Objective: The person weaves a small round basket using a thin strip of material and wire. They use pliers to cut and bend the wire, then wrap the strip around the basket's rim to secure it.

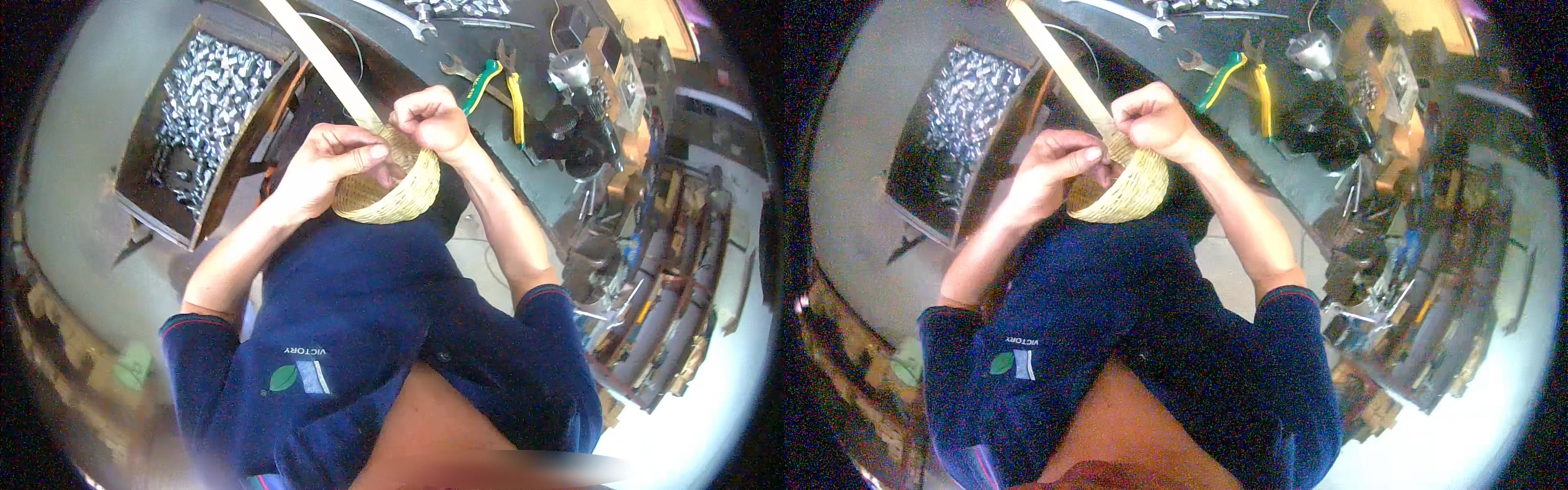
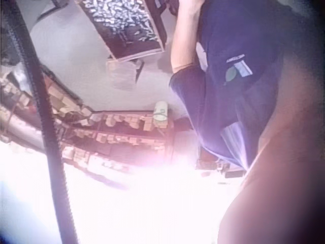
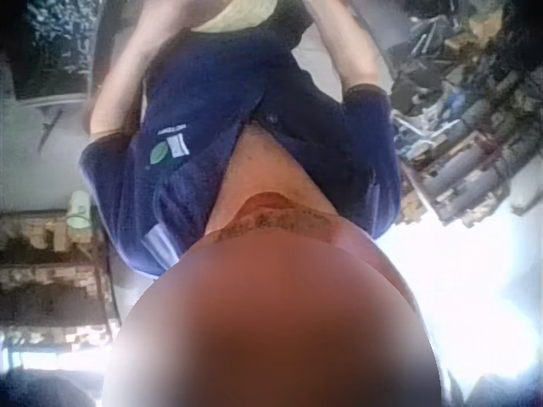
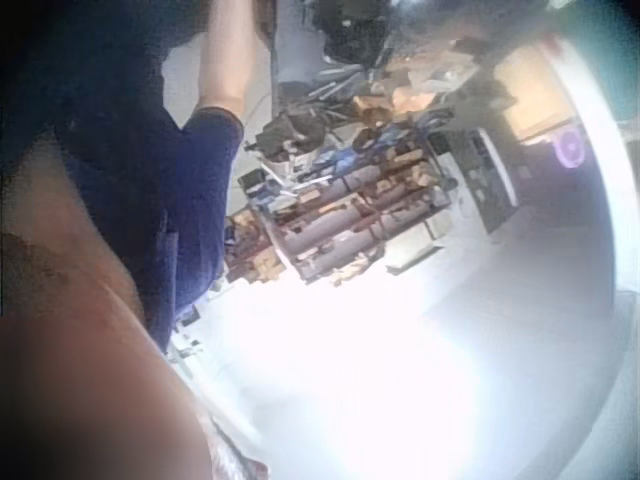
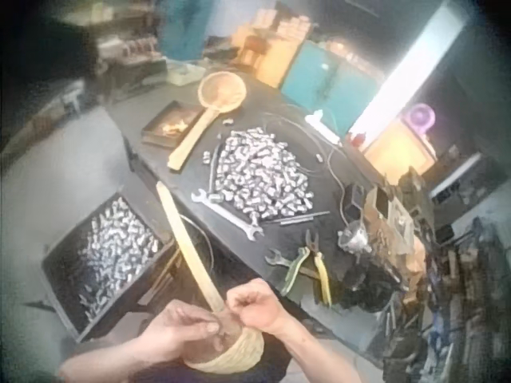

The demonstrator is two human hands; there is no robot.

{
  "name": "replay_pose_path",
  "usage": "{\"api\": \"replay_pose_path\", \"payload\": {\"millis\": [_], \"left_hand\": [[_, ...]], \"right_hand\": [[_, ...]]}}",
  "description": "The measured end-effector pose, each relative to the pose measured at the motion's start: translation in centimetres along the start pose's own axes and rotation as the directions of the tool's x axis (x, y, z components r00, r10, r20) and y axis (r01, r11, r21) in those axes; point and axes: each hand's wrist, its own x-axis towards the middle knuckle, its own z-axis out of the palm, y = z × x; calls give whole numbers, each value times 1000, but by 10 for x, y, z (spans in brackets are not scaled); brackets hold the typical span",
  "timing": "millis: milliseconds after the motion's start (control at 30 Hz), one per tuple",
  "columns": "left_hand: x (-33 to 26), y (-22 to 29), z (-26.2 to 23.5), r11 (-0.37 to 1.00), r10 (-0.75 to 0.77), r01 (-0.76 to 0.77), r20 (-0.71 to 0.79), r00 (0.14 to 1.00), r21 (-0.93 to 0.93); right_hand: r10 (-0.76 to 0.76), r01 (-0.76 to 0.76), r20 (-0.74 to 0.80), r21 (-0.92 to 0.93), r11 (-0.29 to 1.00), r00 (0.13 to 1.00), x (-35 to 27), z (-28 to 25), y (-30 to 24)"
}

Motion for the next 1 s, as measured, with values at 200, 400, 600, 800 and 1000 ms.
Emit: {"api": "replay_pose_path", "payload": {"millis": [200,400,600,800,1000], "left_hand": [[-14,4,16,976,-75,58,71,995,210],[-5,16,38,996,4,-24,217,976,91],[1,-2,44,982,25,-53,152,988,181],[-4,-9,64,834,380,-387,99,920,394],[-5,-14,70,762,417,-420,123,901,492]], "right_hand": [[-262,276,137,-91,957,955,4,-2,-19],[-474,495,313,16,869,823,5,0,-59],[-374,355,49,221,908,926,-28,1,-46],[-451,441,40,149,885,892,-44,0,-36],[144,-107,-271,144,984,952,-77,12,-47]]}}
